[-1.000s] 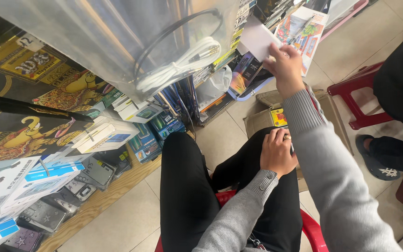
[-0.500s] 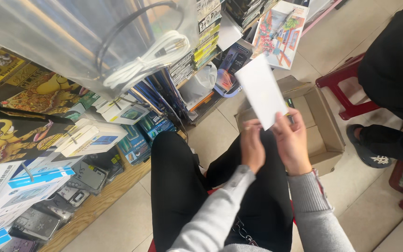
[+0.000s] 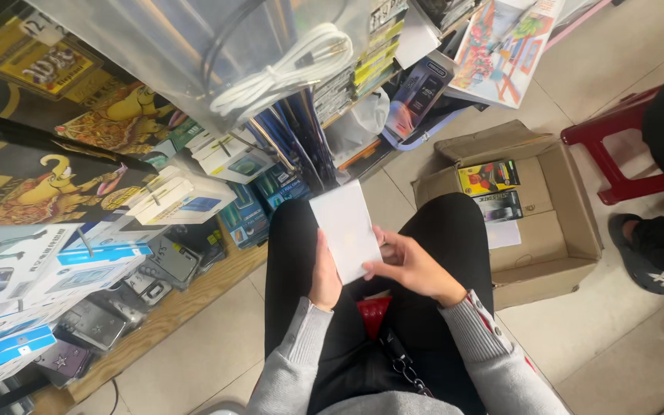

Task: The person sits on a stool and repeatedly picks up a purple box and a white paper sheet. They place the purple box inside the white sheet, fold the sheet around it, and then place the wrapped item into a cardboard box on the floor. This process is repeated multiple times.

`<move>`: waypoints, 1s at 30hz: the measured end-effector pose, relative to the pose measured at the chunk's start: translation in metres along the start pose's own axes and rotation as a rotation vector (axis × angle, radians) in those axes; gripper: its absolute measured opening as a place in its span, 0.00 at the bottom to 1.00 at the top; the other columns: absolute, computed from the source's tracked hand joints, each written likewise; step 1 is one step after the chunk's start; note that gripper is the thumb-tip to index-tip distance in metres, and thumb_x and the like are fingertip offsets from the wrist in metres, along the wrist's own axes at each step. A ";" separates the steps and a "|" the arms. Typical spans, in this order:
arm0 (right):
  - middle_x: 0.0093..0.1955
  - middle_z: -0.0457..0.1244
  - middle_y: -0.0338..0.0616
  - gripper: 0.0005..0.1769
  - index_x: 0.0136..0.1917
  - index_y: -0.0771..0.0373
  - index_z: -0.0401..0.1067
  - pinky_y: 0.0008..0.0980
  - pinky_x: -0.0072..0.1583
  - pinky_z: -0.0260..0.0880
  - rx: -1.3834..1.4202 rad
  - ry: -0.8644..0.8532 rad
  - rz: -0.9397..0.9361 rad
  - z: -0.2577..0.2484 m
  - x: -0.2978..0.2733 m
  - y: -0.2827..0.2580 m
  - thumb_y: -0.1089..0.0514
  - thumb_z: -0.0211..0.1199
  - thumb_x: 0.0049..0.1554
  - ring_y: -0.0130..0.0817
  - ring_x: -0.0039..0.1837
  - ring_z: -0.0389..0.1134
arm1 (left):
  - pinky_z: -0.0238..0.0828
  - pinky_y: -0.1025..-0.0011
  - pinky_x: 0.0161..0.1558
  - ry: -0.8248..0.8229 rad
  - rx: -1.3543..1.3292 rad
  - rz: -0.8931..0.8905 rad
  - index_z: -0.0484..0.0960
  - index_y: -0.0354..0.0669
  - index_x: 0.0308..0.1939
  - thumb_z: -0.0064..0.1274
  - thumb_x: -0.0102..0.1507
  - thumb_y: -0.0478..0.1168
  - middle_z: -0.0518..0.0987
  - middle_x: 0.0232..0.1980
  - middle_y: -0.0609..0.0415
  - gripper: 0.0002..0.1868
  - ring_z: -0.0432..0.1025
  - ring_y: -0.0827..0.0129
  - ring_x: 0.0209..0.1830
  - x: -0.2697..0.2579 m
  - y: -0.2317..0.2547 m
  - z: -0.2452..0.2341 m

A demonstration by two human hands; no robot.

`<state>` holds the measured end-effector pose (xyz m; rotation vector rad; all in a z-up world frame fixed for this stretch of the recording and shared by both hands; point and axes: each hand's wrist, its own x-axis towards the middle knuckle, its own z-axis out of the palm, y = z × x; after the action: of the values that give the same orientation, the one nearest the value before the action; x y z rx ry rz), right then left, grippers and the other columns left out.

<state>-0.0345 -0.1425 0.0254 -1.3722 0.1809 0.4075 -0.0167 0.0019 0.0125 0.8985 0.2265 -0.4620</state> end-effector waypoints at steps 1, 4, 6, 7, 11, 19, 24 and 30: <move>0.41 0.74 0.49 0.12 0.45 0.62 0.69 0.38 0.53 0.78 0.001 -0.003 -0.002 -0.001 0.002 -0.003 0.65 0.73 0.53 0.30 0.45 0.75 | 0.30 0.61 0.78 0.001 0.002 0.003 0.49 0.43 0.80 0.28 0.74 0.57 0.45 0.83 0.47 0.35 0.41 0.65 0.81 0.001 0.003 0.003; 0.41 0.74 0.50 0.11 0.45 0.65 0.71 0.43 0.53 0.78 -0.164 0.013 -0.031 -0.010 -0.002 0.002 0.60 0.72 0.54 0.34 0.45 0.74 | 0.17 0.63 0.78 0.045 0.086 0.060 0.40 0.45 0.81 0.23 0.75 0.54 0.31 0.84 0.49 0.33 0.28 0.66 0.82 0.001 -0.009 -0.001; 0.37 0.72 0.48 0.14 0.48 0.60 0.77 0.38 0.46 0.76 -0.429 0.225 -0.150 -0.025 0.000 0.019 0.48 0.71 0.56 0.38 0.40 0.76 | 0.16 0.65 0.78 -0.026 0.201 0.020 0.43 0.48 0.81 0.26 0.76 0.54 0.32 0.84 0.52 0.32 0.27 0.71 0.82 0.013 -0.033 -0.024; 0.37 0.72 0.48 0.14 0.48 0.60 0.77 0.38 0.46 0.76 -0.425 0.222 -0.150 -0.025 0.000 0.010 0.48 0.71 0.56 0.38 0.40 0.76 | 0.16 0.65 0.78 -0.022 0.204 0.021 0.43 0.48 0.81 0.26 0.76 0.54 0.32 0.84 0.52 0.32 0.27 0.71 0.82 0.024 -0.038 -0.039; 0.48 0.71 0.46 0.12 0.58 0.59 0.74 0.36 0.51 0.74 -0.517 0.497 -0.375 -0.030 -0.006 -0.015 0.58 0.67 0.60 0.35 0.43 0.72 | 0.69 0.63 0.65 -0.406 0.137 -0.134 0.75 0.23 0.61 0.28 0.72 0.66 0.80 0.56 0.32 0.44 0.76 0.58 0.56 0.035 -0.030 -0.043; 0.55 0.69 0.41 0.14 0.59 0.52 0.80 0.36 0.53 0.75 -0.841 0.601 -0.592 -0.024 -0.013 -0.019 0.59 0.68 0.60 0.36 0.46 0.74 | 0.81 0.63 0.49 -0.483 0.259 -0.062 0.83 0.27 0.50 0.23 0.75 0.60 0.83 0.44 0.31 0.41 0.82 0.56 0.44 0.035 -0.024 -0.030; 0.47 0.68 0.45 0.02 0.45 0.60 0.78 0.35 0.50 0.73 -0.635 0.610 -0.723 -0.023 -0.013 -0.011 0.60 0.69 0.60 0.42 0.47 0.71 | 0.83 0.59 0.49 -0.459 0.242 -0.059 0.84 0.26 0.46 0.30 0.75 0.58 0.84 0.46 0.32 0.36 0.81 0.54 0.44 0.022 -0.018 -0.027; 0.35 0.64 0.41 0.08 0.41 0.62 0.76 0.30 0.47 0.66 -0.322 0.524 -0.553 -0.030 -0.030 0.001 0.59 0.72 0.59 0.27 0.40 0.61 | 0.83 0.56 0.47 -0.489 0.323 0.005 0.83 0.23 0.47 0.33 0.75 0.56 0.82 0.49 0.29 0.35 0.81 0.50 0.44 -0.003 -0.026 -0.032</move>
<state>-0.0587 -0.1770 0.0291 -1.7538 0.1590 -0.4088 -0.0315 0.0145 -0.0242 1.0689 -0.3056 -0.7105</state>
